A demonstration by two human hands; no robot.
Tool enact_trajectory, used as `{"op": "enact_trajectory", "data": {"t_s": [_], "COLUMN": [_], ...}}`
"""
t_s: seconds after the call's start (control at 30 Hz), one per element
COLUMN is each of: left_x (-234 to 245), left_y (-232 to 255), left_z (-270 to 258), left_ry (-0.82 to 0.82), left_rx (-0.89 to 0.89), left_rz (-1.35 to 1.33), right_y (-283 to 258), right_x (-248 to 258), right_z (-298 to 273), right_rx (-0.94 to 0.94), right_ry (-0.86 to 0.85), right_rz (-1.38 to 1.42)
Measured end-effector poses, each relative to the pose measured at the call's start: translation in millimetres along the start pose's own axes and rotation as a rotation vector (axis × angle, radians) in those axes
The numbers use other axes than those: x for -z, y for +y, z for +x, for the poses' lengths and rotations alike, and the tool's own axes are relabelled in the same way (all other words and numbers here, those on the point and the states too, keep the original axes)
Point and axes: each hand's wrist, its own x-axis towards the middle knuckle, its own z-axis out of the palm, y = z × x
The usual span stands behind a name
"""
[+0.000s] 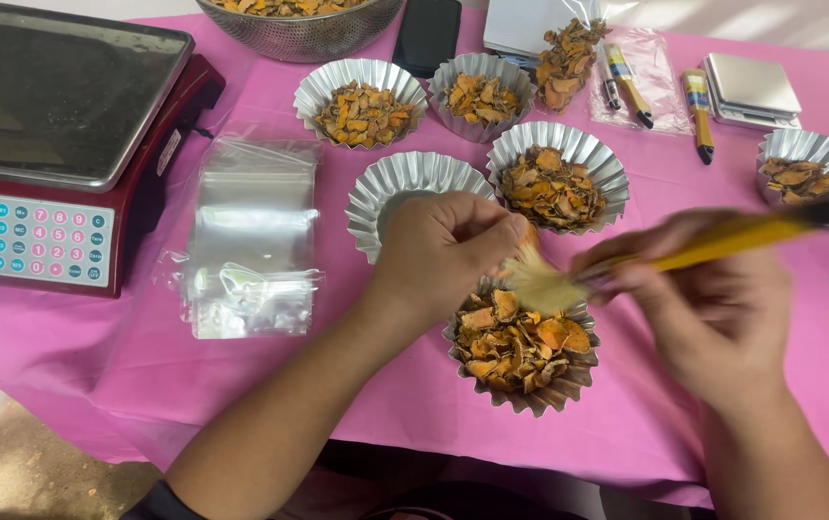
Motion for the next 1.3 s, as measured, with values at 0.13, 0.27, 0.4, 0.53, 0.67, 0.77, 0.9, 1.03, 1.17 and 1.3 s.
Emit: {"op": "enact_trajectory", "data": {"t_s": [0.13,0.27,0.4,0.53,0.67,0.77,0.9,1.03,1.17,1.3], "left_x": [17,32,39,40,40,40,41,41,41,39], "left_y": [6,-4,-17,-17,-19,-20,-19,-20,-22,-28], "left_z": [3,16,24,23,23,23,23,23,24,25], "left_ry": [0.057,0.18,0.206,0.23,0.257,0.255,0.256,0.268,0.253,0.265], "left_rx": [0.019,-0.063,-0.042,-0.077,-0.133,-0.128,-0.132,-0.154,-0.148,-0.149], "left_rz": [0.113,0.606,0.815,0.796,0.824,0.834,0.821,0.829,0.888,0.959], "right_y": [16,18,15,3,-6,9,1,28,23,6], "right_x": [23,32,24,22,8,9,-4,11,11,3], "right_z": [-5,-6,-3,9,30,31,42,32,33,43], "right_rx": [0.004,0.002,-0.022,-0.108,-0.779,-0.936,-1.066,-0.931,-0.874,-1.025], "right_ry": [-0.036,0.133,0.15,0.092,-0.236,-0.389,-0.492,-0.594,-0.713,-0.698], "right_rz": [-0.036,-0.02,-0.196,-0.269,-0.834,-0.923,-1.0,-1.046,-1.038,-0.996]}}
